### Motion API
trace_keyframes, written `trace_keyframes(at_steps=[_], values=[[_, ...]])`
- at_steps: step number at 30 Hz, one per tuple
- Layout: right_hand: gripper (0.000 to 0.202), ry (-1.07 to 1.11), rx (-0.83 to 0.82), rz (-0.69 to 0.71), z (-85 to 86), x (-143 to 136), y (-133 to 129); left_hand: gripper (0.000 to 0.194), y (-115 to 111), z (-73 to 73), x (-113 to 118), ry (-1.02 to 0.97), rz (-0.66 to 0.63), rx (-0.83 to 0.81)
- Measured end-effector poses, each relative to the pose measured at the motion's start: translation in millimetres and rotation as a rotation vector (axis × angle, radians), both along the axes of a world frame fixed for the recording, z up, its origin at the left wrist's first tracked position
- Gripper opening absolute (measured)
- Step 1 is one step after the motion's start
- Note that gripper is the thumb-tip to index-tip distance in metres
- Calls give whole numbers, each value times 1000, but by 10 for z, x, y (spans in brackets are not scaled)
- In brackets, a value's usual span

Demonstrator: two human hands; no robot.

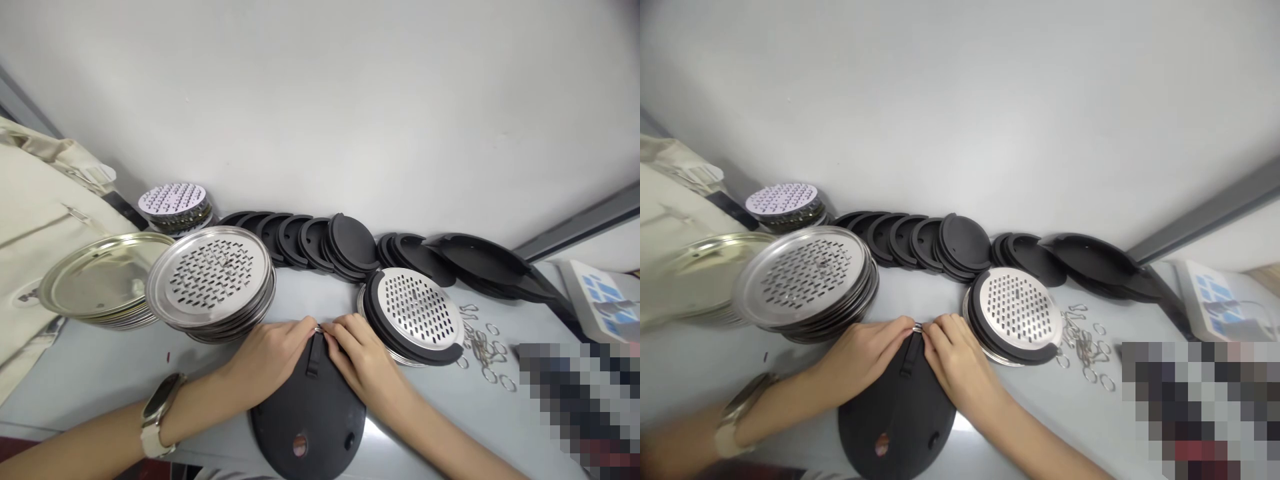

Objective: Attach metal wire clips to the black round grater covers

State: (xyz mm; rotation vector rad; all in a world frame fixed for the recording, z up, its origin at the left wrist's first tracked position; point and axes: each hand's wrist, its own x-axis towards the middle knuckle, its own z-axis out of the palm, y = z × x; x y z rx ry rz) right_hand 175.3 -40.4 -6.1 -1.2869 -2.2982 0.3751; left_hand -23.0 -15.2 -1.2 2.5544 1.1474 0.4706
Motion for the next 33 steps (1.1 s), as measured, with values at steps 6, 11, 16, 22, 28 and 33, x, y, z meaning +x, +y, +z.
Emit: trace_keyframes(at_steps=[6,11,16,22,28,33], values=[[24,-5,9,-11,-6,2,1,23,3,-14,-10,-5,10,-24],[29,-48,32,-17,27,-7,7,21,-4,-32,-15,-20,6,-16],[29,-138,53,1,63,-18,-7,23,13,-47,1,-36,-16,23],[26,-197,53,18,26,-9,-10,25,36,-68,13,-46,-2,-6],[21,-227,57,24,13,4,-12,24,31,-66,26,-95,6,8],[23,-252,37,41,7,-1,-3,25,29,-65,33,-138,21,44]])
